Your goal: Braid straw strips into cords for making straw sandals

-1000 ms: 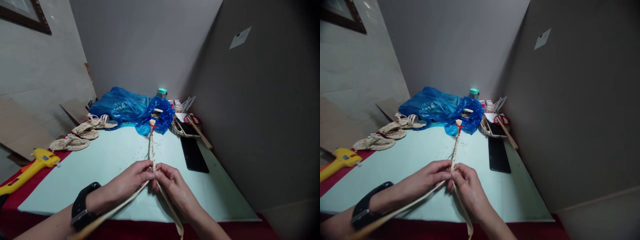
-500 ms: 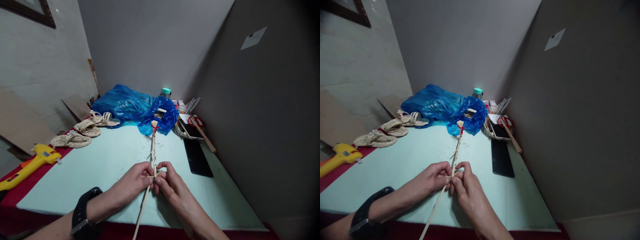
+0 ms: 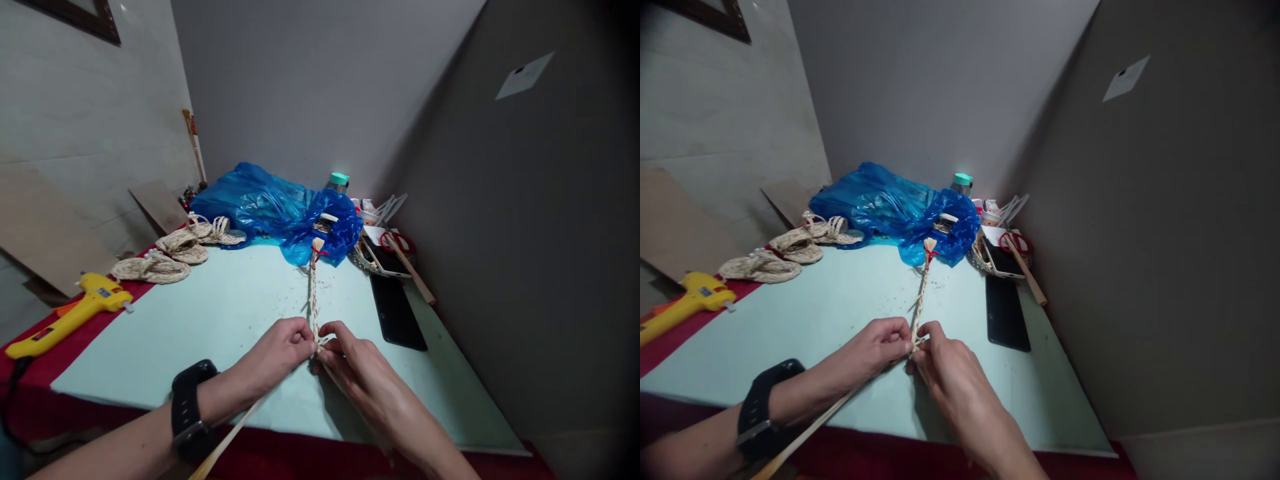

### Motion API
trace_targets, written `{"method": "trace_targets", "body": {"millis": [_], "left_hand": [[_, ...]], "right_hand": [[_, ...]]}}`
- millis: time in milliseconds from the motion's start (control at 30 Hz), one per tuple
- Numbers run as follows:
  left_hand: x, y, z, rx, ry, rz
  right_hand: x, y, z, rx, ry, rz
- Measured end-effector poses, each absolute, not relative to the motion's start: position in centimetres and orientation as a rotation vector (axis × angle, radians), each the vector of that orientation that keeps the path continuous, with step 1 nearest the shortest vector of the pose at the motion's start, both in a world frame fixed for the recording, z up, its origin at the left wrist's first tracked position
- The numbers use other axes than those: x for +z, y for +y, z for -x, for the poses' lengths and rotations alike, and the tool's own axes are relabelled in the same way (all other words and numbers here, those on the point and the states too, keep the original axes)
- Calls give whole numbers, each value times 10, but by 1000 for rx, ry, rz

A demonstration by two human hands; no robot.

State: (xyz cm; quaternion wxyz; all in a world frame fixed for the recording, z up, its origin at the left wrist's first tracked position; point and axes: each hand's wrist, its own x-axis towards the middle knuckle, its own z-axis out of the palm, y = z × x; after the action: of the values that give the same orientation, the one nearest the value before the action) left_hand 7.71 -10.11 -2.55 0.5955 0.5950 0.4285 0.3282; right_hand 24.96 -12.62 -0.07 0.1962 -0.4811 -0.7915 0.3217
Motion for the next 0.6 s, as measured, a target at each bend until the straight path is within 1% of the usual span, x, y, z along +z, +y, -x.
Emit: {"method": "trace_targets", "body": {"millis": [67, 133, 233, 433, 600], "left_hand": [[-26, -103, -77, 776, 1061, -1443], [-27, -106, -78, 784, 1126, -1493], [-28, -110, -79, 773, 1146, -1516], [-28, -115, -82, 844, 1187, -1492], [-27, -120, -79, 950, 1068, -1282]], "right_hand": [[-1, -128, -250, 693, -2305, 1483], [-5, -131, -250, 390, -2347, 1584], [-14, -139, -245, 28, -2331, 1546], [-36, -161, -218, -253, -2124, 1354], [-59, -169, -206, -530, -2035, 1158]]}}
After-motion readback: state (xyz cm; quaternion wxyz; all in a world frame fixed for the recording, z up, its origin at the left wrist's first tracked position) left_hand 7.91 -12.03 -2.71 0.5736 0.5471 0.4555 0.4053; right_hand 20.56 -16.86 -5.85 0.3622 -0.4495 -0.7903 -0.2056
